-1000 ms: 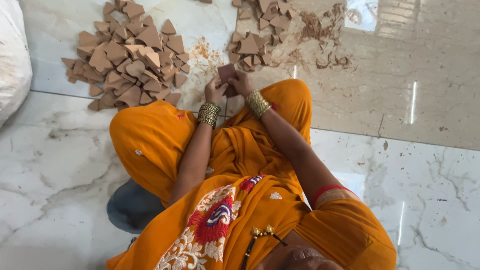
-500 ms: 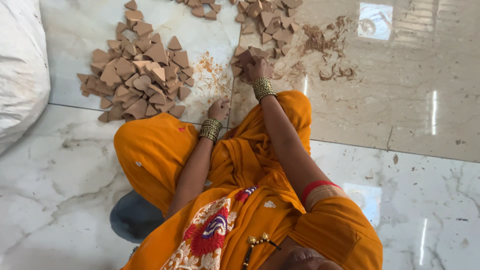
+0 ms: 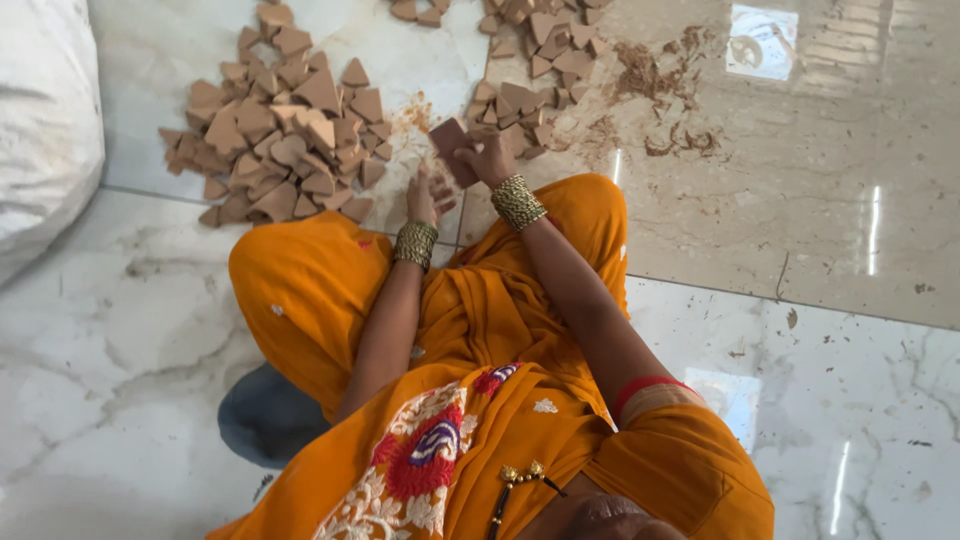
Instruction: The person sits on the floor surrounded by piles of small brown dried chunks. The person picks up pieces one at a time, breaks them into smaller fragments by hand, and places the broken pieces back onto the floor piles.
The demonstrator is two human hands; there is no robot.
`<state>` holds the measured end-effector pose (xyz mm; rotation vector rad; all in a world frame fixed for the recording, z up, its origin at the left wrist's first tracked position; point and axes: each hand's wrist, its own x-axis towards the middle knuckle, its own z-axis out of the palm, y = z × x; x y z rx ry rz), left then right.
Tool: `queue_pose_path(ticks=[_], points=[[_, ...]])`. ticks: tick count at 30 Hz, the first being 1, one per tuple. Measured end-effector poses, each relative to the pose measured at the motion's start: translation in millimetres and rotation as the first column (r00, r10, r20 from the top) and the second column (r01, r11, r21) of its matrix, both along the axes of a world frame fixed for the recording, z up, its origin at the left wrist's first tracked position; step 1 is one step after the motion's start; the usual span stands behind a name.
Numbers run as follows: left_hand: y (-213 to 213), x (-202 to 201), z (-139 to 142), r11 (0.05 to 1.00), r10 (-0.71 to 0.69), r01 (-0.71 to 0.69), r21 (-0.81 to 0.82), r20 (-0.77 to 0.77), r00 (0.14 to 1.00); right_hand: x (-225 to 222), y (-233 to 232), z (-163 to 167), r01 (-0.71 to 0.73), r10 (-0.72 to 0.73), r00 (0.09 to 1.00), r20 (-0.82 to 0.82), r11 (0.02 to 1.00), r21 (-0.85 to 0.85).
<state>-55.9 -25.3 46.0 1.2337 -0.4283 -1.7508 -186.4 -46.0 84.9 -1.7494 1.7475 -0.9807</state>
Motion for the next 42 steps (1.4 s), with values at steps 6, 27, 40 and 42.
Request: queue_pose_path(ticks=[6,27,40,42], points=[[4.4,23.9,-6.4,0.970,0.126,-0.187,-0.157,-0.337,0.933,7.6,18.7,-2.7,-0.297,0.073,0.645,0.761,0.941,0.161],[18.0,24.0,4.3,0.968,-0.226,0.194,-0.156,-0.217,0.950,38.4,33.7,-14.1,-0.097,0.035,0.781,0.623,0.993,0.065],[17.4,25.0,1.3,0.879,-0.277,0.204,-0.431,-0.114,0.954,11.1,26.0,-3.1,-0.101,0.112,0.576,0.810,0.993,-0.065],[17.8,23.7,-1.0,0.857,-0.292,0.237,-0.457,-0.052,0.955,15.7,26.8,-1.8,-0.080,0.085,0.744,0.663,0.996,-0.039]])
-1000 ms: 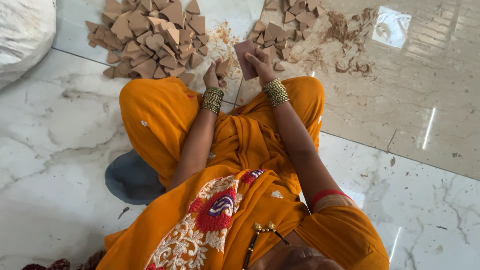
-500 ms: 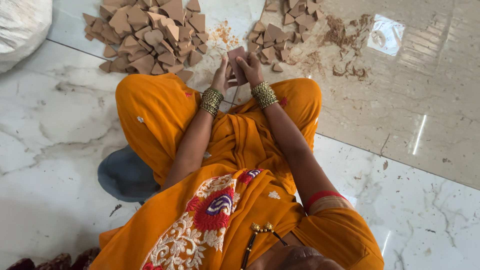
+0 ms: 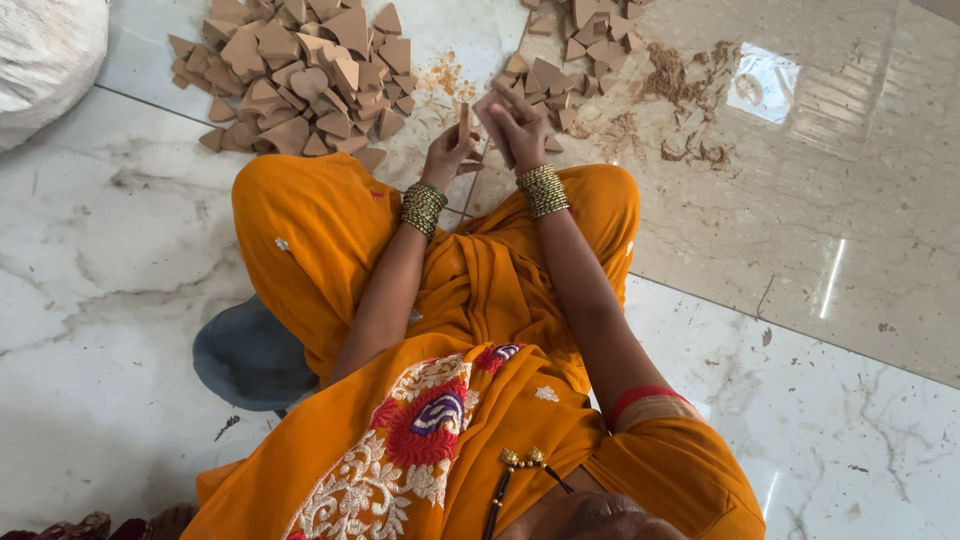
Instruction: The person sits on the floor surrounded by piles of small brown dried chunks. The person picks up pieces one at a time, breaks them into smaller fragments by hand, and places the broken pieces back onto the floor piles.
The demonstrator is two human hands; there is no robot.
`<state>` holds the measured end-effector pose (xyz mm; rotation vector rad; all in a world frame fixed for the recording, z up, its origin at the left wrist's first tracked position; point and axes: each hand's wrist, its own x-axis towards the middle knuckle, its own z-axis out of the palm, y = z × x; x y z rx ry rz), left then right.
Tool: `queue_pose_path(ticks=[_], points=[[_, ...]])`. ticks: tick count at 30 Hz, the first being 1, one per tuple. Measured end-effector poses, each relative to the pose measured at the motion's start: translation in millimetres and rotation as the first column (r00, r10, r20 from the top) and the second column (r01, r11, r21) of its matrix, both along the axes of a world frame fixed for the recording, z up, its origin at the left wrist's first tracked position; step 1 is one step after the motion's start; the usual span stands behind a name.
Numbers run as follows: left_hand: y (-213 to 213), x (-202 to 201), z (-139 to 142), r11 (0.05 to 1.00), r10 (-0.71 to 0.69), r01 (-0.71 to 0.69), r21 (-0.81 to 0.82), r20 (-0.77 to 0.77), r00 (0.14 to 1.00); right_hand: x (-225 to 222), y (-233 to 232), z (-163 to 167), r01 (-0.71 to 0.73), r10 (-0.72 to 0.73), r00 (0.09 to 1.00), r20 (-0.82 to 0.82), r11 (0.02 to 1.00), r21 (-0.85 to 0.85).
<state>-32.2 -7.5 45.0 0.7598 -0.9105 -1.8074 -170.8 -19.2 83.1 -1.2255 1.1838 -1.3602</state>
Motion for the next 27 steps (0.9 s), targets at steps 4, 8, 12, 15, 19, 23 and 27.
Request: queue_pose_path(ticks=[4,8,12,15,19,23,27], points=[[2.2,-3.1,-3.6,0.993,-0.088,0.093,-0.079,0.059,0.994,4.0,0.8,2.4,0.045,-0.095,0.944,-0.315,0.985,-0.165],[1.0,-2.9,-2.7,0.985,-0.115,0.116,-0.127,0.011,0.993,-1.9,1.5,3.4,0.095,-0.161,0.898,-0.408,0.979,-0.179],[-0.1,-2.6,-0.7,0.984,-0.133,0.142,-0.105,0.090,0.987,-6.3,3.4,4.3,0.159,-0.251,0.826,-0.505,0.963,-0.218],[0.4,-2.3,0.0,0.983,-0.115,0.129,-0.131,0.106,0.988,-4.0,4.5,4.1,0.202,-0.301,0.810,-0.504,0.949,-0.241],[0.1,-0.7,-0.9,0.992,0.031,-0.021,-0.127,0.076,0.997,4.5,6.1,0.4,0.175,-0.306,0.783,-0.542,0.944,-0.279],[-3.3,3.0,-1.8,0.988,0.153,-0.151,-0.036,0.036,0.988,9.6,9.1,-2.9,0.027,-0.194,0.824,-0.532,0.952,-0.305],[-5.0,7.1,-2.6,0.985,0.171,-0.171,-0.009,0.014,0.985,8.4,9.1,-1.9,0.011,-0.145,0.790,-0.595,0.975,-0.222]])
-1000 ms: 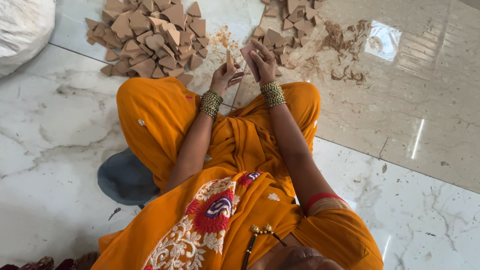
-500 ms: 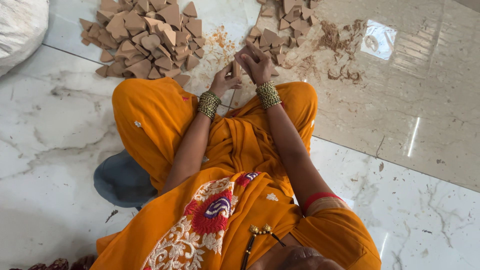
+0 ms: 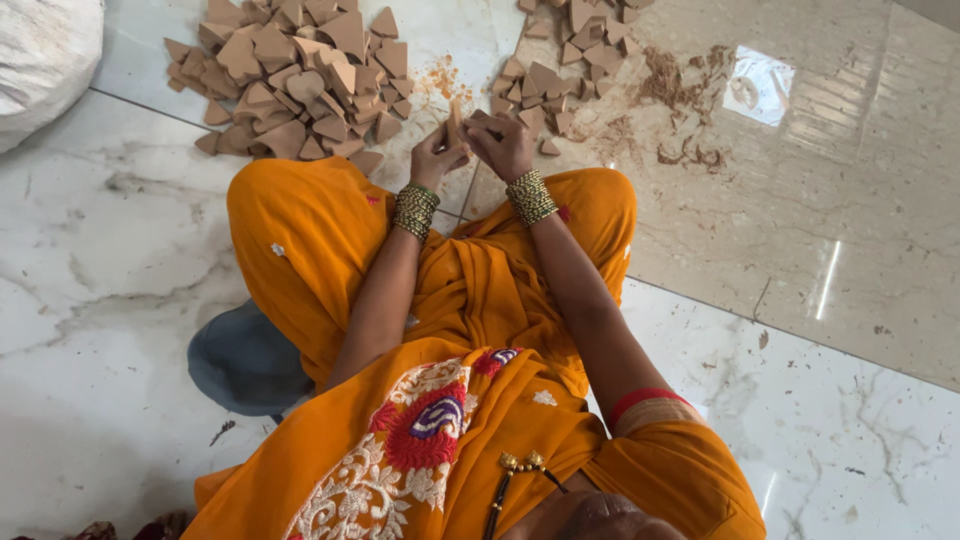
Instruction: The person sits on the floor surrounded by piles of small brown dried chunks. The person picks up pieces one at a time, breaks them into smaller fragments by hand, and places the broken pieces back onto the floor piles.
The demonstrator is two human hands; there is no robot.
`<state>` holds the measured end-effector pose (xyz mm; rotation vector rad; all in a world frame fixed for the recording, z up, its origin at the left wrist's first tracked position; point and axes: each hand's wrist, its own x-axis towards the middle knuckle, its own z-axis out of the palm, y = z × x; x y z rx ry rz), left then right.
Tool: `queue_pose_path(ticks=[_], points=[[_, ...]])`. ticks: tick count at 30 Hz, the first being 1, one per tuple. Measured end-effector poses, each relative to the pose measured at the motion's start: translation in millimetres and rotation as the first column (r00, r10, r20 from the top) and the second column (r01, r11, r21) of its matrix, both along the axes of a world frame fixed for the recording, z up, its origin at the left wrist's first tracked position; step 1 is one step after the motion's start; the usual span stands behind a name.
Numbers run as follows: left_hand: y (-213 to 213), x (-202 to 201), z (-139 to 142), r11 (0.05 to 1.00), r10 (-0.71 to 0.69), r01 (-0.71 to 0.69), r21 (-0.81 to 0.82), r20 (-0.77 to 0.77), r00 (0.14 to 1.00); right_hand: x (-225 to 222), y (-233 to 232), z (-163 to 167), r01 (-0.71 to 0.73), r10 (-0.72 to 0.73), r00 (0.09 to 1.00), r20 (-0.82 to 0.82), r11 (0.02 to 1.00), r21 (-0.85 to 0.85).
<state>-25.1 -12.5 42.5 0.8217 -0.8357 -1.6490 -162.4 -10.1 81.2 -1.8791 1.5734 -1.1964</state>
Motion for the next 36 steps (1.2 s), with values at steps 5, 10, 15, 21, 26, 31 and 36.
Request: queue_pose_path(ticks=[5,10,15,21,26,31,36], points=[[2.0,-1.1,-0.7,0.965,-0.177,0.201,-0.170,0.143,0.974,-8.9,-3.1,4.4,0.086,-0.074,0.995,0.062,0.975,-0.206],[2.6,-3.7,-2.1,0.958,-0.249,0.253,-0.134,0.048,0.967,-9.1,-3.5,2.9,0.164,-0.141,0.979,0.147,0.974,-0.159],[-1.4,-1.8,-8.8,0.997,-0.065,0.067,0.042,-0.056,0.996,-1.6,-2.9,-2.0,0.027,-0.031,0.998,0.053,0.997,0.075],[-0.3,-1.4,-12.1,0.996,-0.053,0.059,0.060,-0.101,0.994,-1.4,-2.6,-3.5,-0.081,0.087,0.991,0.101,0.995,-0.056],[1.7,-7.3,-10.2,0.964,-0.256,0.257,-0.068,0.013,0.967,-12.7,-10.4,1.9,0.212,-0.207,0.969,0.134,0.977,-0.029],[0.5,-6.2,-9.9,0.984,-0.166,0.167,0.059,-0.025,0.986,-8.5,-8.9,-3.4,0.020,-0.020,0.994,0.112,1.000,0.001],[-2.6,0.7,-11.8,0.991,-0.076,0.093,0.100,-0.158,0.984,-0.9,-7.8,-7.3,-0.189,0.173,0.959,0.223,0.980,0.053]])
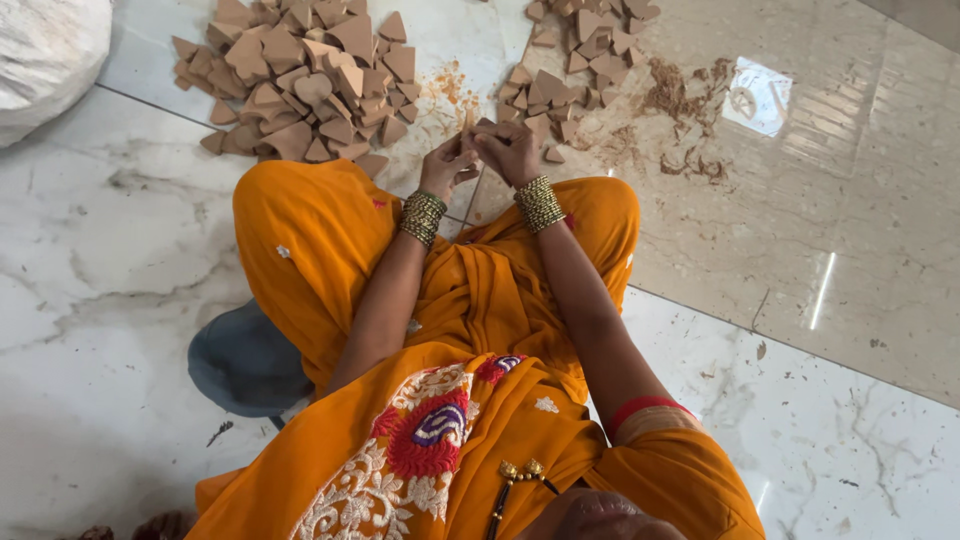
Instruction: The person sits on the floor surrounded by piles of small brown dried chunks. The person picks up pieces one at a time, breaks them into smaller fragments by hand, and places the broken pieces back onto the floor piles.
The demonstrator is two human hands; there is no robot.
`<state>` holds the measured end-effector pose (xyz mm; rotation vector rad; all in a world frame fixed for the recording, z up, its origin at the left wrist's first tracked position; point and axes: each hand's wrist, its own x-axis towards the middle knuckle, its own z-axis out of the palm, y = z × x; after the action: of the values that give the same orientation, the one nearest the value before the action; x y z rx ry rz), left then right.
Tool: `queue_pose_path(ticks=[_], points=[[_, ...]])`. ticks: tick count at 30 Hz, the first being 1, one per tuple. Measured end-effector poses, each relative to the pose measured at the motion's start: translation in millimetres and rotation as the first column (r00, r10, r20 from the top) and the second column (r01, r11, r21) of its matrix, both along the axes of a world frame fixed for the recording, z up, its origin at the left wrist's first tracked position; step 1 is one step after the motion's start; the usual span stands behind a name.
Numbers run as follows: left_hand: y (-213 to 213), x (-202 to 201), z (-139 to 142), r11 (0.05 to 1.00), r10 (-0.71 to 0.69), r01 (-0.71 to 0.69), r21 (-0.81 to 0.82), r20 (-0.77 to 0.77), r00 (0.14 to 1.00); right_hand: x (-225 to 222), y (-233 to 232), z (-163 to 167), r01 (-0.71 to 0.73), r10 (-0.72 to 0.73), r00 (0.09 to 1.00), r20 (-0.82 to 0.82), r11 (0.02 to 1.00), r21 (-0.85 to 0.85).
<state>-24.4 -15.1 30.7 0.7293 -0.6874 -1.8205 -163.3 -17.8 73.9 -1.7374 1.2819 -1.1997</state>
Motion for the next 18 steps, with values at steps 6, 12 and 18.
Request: queue_pose_path(ticks=[6,12,18], points=[[4.1,-4.7,1.0,0.967,-0.227,0.239,-0.085,0.122,0.966,-11.8,-6.1,8.1,0.277,-0.277,0.961,0.014,0.961,-0.003],[3.4,-4.7,0.9,0.994,-0.105,0.107,-0.019,0.101,0.989,-7.3,-1.7,9.0,0.295,-0.278,0.943,-0.185,0.952,0.075],[0.4,-0.1,-1.4,0.998,0.022,-0.030,0.059,0.123,0.992,2.6,0.2,3.9,0.103,-0.111,0.991,-0.077,0.990,-0.095]])
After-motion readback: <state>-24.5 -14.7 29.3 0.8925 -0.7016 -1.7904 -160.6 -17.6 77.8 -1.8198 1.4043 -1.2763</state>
